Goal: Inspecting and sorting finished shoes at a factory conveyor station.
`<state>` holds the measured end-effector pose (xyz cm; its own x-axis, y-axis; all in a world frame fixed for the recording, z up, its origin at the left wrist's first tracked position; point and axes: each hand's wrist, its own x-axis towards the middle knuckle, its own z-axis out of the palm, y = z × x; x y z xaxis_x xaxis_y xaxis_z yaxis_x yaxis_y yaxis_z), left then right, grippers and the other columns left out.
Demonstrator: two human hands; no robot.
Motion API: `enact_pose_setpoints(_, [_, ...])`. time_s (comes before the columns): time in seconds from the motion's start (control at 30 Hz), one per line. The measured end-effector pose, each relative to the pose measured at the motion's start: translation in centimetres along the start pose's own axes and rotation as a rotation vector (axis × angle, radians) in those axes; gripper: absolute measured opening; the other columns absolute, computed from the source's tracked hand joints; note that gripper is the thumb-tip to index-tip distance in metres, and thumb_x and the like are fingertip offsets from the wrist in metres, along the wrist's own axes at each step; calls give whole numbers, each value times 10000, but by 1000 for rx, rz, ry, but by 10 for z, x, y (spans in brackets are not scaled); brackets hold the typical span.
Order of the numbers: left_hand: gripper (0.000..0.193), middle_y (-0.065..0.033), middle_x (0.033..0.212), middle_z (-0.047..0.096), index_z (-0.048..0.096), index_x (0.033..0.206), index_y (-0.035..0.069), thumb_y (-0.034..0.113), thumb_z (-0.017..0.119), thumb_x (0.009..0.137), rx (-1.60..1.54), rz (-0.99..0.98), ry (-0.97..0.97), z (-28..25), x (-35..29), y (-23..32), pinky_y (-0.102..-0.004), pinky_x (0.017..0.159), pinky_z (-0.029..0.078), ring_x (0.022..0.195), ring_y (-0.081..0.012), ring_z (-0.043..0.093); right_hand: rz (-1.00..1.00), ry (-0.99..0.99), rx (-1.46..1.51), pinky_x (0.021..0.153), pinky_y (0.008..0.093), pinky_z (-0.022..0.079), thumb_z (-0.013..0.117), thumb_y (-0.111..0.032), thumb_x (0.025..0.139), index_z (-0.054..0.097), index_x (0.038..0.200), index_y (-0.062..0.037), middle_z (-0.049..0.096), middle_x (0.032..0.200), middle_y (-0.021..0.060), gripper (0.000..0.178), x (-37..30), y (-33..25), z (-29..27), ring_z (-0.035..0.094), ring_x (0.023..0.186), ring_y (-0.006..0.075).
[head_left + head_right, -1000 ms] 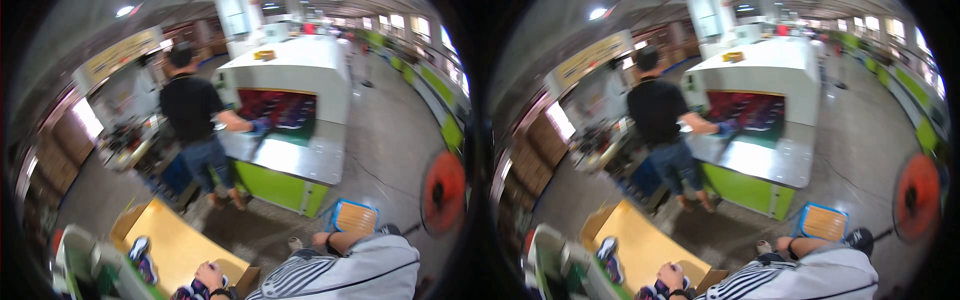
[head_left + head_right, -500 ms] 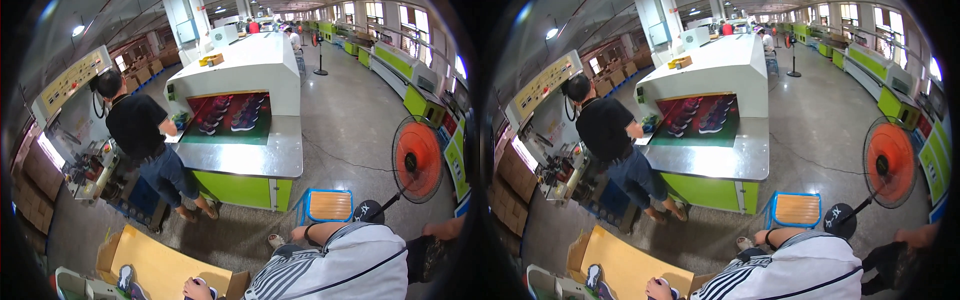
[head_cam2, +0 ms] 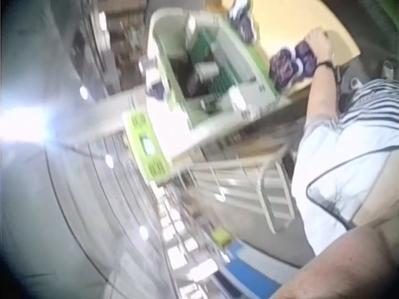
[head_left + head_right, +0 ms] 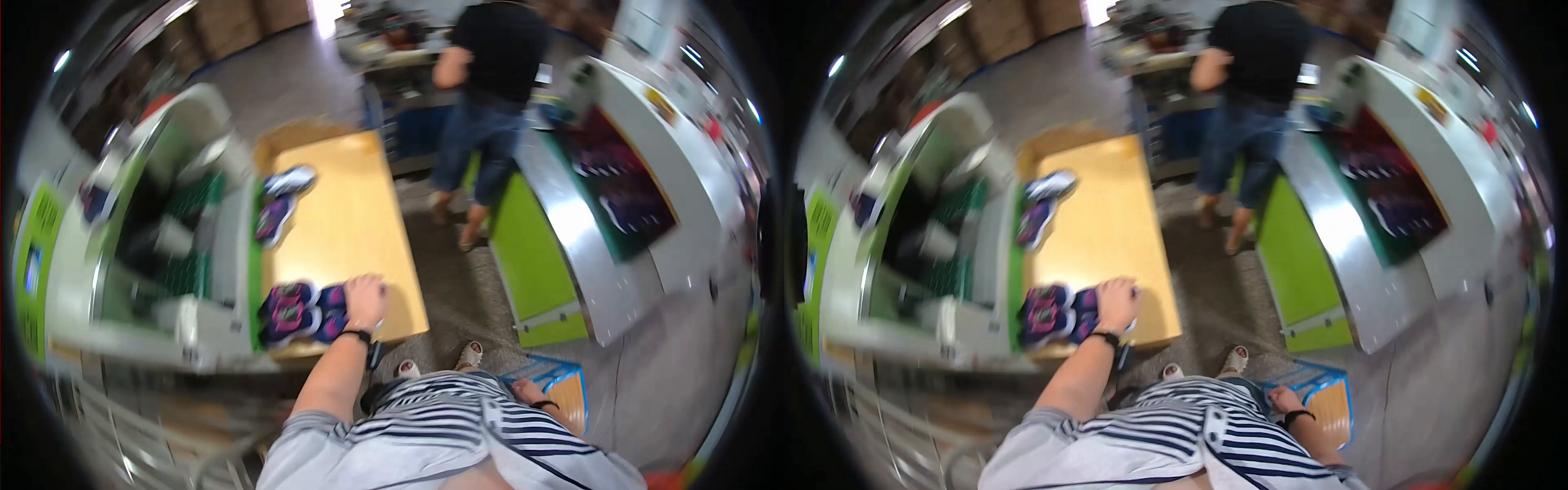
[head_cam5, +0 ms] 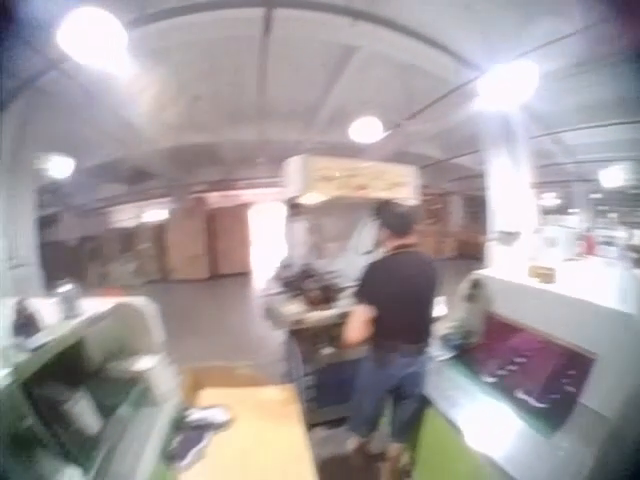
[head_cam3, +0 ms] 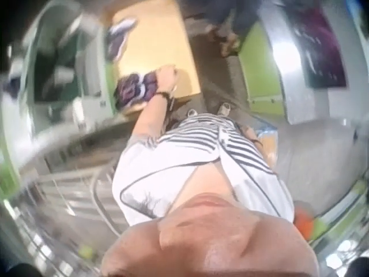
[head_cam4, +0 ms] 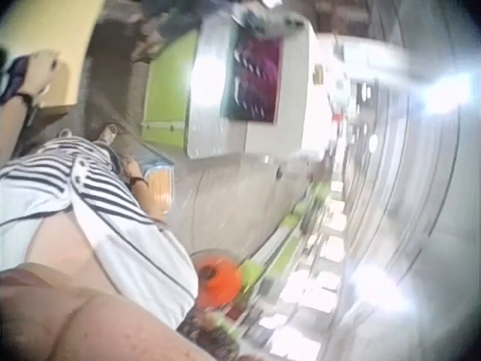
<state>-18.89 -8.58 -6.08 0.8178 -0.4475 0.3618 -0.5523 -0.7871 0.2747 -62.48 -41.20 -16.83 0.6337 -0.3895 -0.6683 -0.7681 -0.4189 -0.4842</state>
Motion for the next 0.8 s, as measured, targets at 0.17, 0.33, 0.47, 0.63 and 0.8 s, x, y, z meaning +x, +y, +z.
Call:
enact_pose_setpoints(0.17, [159,-81,955,664,696,950,97,214,636,860,-27,-19,-14,-2,9,3,-450,946,385,1008,-265,602,-134,-107,-184,842,433,531,548,-281,936,729,991,-34,724,985,218,311,64,88,23,676,986,404])
enact_pose_setpoints(0.33, [151,-85,942,642,682,947,102,218,622,871,32,17,-48,-6,8,0,-442,934,381,990,-262,588,-247,77,-282,819,450,521,543,-276,951,714,940,-25,713,965,238,304,85,115,24,678,960,401])
enact_pose_setpoints(0.47, [147,-102,843,680,713,808,125,197,585,810,121,-73,-63,-1,-14,-10,-476,818,435,828,-308,652,-309,-123,-334,827,444,523,556,-282,946,713,950,-20,716,962,234,306,124,10,16,679,963,400])
enact_pose_setpoints(0.63, [173,-91,980,621,661,952,88,217,607,851,-13,36,-108,6,1,11,-462,942,375,1025,-280,558,-205,-282,-376,839,436,527,577,-292,939,712,967,-12,720,957,227,313,165,6,-23,682,968,397])
enact_pose_setpoints(0.8, [189,-97,981,626,648,982,83,189,630,827,12,-35,-118,-5,-3,4,-464,926,383,1011,-283,581,-324,-58,-149,831,429,538,655,-268,904,686,1109,-1,720,1013,223,338,162,-108,-58,694,977,369])
